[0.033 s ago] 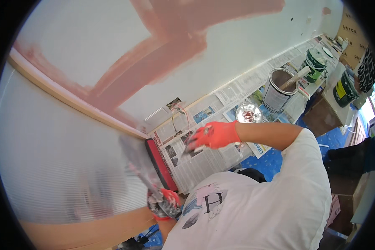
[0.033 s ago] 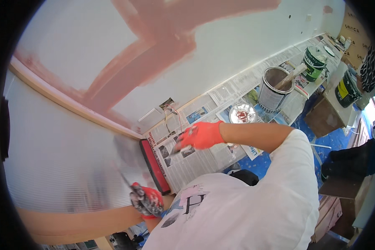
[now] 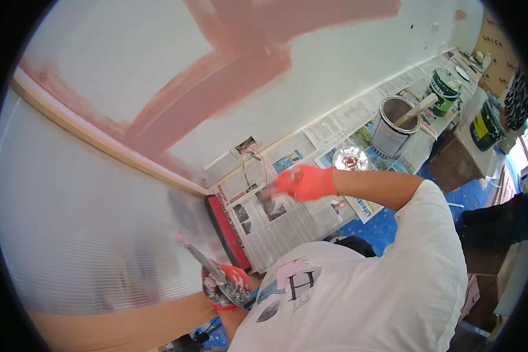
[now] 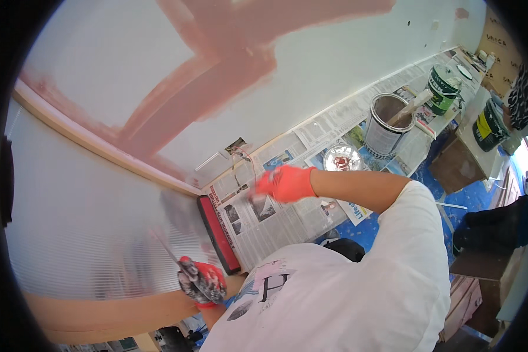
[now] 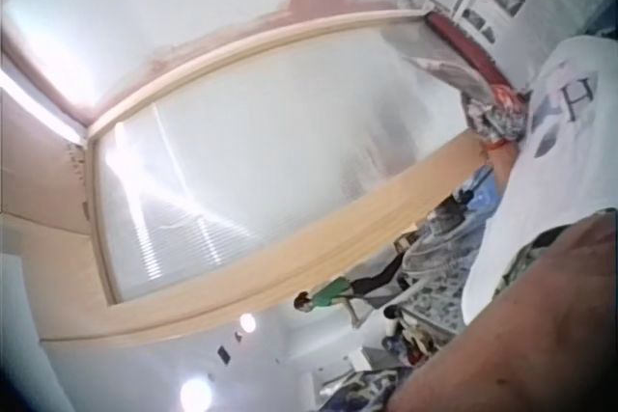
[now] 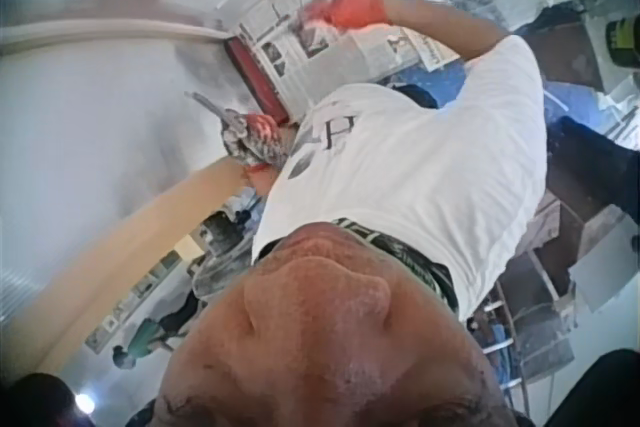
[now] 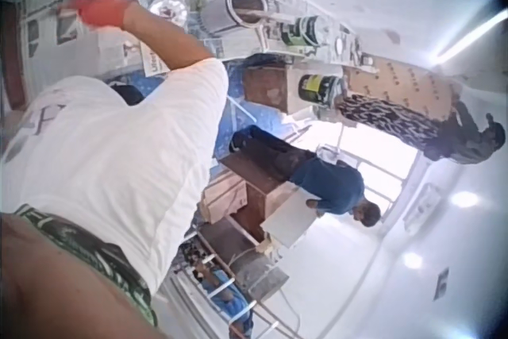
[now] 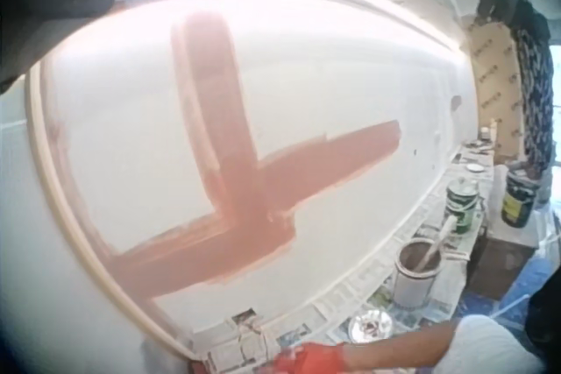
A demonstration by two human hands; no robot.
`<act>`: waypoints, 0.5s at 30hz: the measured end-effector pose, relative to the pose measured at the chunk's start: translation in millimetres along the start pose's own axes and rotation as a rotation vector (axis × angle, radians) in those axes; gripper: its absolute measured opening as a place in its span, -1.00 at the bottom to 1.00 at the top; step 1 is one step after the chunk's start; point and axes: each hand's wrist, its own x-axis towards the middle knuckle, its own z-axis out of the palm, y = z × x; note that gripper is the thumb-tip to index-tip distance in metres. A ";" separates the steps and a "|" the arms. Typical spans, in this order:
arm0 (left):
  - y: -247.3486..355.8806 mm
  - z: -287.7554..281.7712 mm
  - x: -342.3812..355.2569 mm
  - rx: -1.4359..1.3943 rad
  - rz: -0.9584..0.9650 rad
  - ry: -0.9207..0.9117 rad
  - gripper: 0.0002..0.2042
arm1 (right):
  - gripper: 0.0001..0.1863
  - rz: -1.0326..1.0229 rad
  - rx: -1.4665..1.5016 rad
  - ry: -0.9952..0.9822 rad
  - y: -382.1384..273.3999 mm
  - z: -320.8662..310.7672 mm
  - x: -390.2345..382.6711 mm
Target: The person mixes joint compound on a hawk and then applies it to a wall surface using a putty knife, smoothing the compound over seams and joints.
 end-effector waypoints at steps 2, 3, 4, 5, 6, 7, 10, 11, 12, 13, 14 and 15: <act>6.2 10.1 11.2 0.166 -0.034 0.049 -0.64 | -0.37 0.216 -0.236 0.345 57.4 10.9 14.3; 5.9 8.7 11.3 0.239 -0.059 0.070 -0.65 | -0.37 0.423 -0.567 0.474 85.8 0.3 28.6; 5.4 8.3 14.3 0.310 -0.091 0.083 -0.67 | -0.36 0.688 -0.948 0.544 114.3 -15.7 38.4; -5.4 18.9 14.2 0.299 -0.095 0.176 -0.70 | -0.35 0.911 -1.054 0.622 134.5 -38.0 51.2; -8.8 23.2 10.3 0.330 -0.102 0.237 -0.70 | -0.34 0.945 -0.509 0.884 127.5 -75.5 61.4; -10.1 25.8 10.1 0.357 -0.119 0.268 -0.71 | -0.32 0.939 0.047 1.097 124.8 -100.0 68.9; -11.4 32.6 14.6 0.424 -0.202 0.309 -0.72 | -0.30 1.017 0.048 1.204 141.6 -106.4 102.7; -10.6 33.6 15.8 0.440 -0.223 0.316 -0.72 | -0.27 0.975 0.052 1.217 137.0 -102.9 114.5; -9.1 32.5 13.0 0.453 -0.236 0.331 -0.73 | -0.24 0.925 0.066 1.221 122.5 -96.5 130.0; -8.1 32.4 12.0 0.465 -0.249 0.339 -0.73 | -0.20 0.884 0.074 1.230 108.7 -91.4 140.8; -7.0 31.7 11.1 0.473 -0.260 0.345 -0.73 | -0.21 0.857 0.098 1.206 95.6 -87.8 152.5; -5.7 30.8 9.7 0.483 -0.266 0.352 -0.74 | -0.22 0.832 0.121 1.188 84.1 -85.5 163.7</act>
